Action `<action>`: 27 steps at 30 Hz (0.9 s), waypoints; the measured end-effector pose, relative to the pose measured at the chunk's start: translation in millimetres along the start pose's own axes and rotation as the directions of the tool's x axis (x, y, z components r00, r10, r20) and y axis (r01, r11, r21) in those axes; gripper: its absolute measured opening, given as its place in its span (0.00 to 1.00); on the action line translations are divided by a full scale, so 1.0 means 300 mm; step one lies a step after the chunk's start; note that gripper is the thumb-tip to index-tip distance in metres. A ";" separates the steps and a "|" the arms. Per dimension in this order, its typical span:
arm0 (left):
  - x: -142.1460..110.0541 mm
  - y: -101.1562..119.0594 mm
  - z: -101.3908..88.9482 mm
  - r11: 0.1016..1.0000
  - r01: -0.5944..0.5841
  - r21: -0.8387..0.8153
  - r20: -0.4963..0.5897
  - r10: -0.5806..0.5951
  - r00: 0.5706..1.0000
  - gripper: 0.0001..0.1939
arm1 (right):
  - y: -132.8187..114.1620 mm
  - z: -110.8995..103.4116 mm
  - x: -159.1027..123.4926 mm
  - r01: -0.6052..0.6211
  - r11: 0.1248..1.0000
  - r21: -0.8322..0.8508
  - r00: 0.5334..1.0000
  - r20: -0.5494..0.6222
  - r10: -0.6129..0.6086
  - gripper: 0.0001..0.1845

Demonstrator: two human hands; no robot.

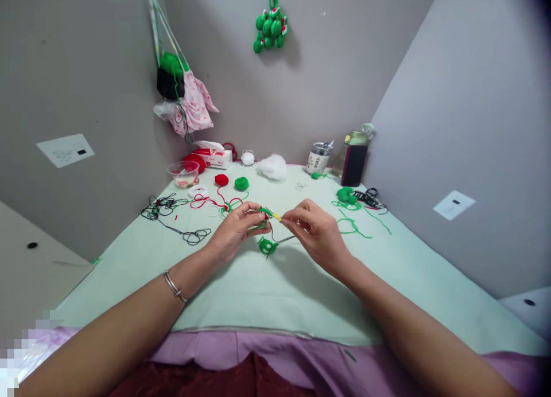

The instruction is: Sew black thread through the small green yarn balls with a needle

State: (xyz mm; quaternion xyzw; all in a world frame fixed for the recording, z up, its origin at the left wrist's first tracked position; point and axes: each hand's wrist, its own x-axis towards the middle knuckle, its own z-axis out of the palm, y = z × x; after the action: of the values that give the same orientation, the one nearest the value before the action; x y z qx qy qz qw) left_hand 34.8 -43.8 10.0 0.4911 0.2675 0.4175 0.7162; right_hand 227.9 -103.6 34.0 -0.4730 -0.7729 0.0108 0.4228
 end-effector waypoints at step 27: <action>-0.004 -0.026 0.016 0.906 -0.263 0.330 0.012 0.275 0.961 0.09 | -0.022 0.022 -0.008 -0.180 0.983 0.046 0.975 0.144 0.172 0.07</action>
State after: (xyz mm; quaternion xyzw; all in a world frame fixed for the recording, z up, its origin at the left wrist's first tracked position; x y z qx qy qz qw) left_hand 40.7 -48.4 4.4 0.6283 0.2757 0.4702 0.5551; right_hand 219.2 -106.6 31.1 -0.5252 -0.7549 0.1037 0.3788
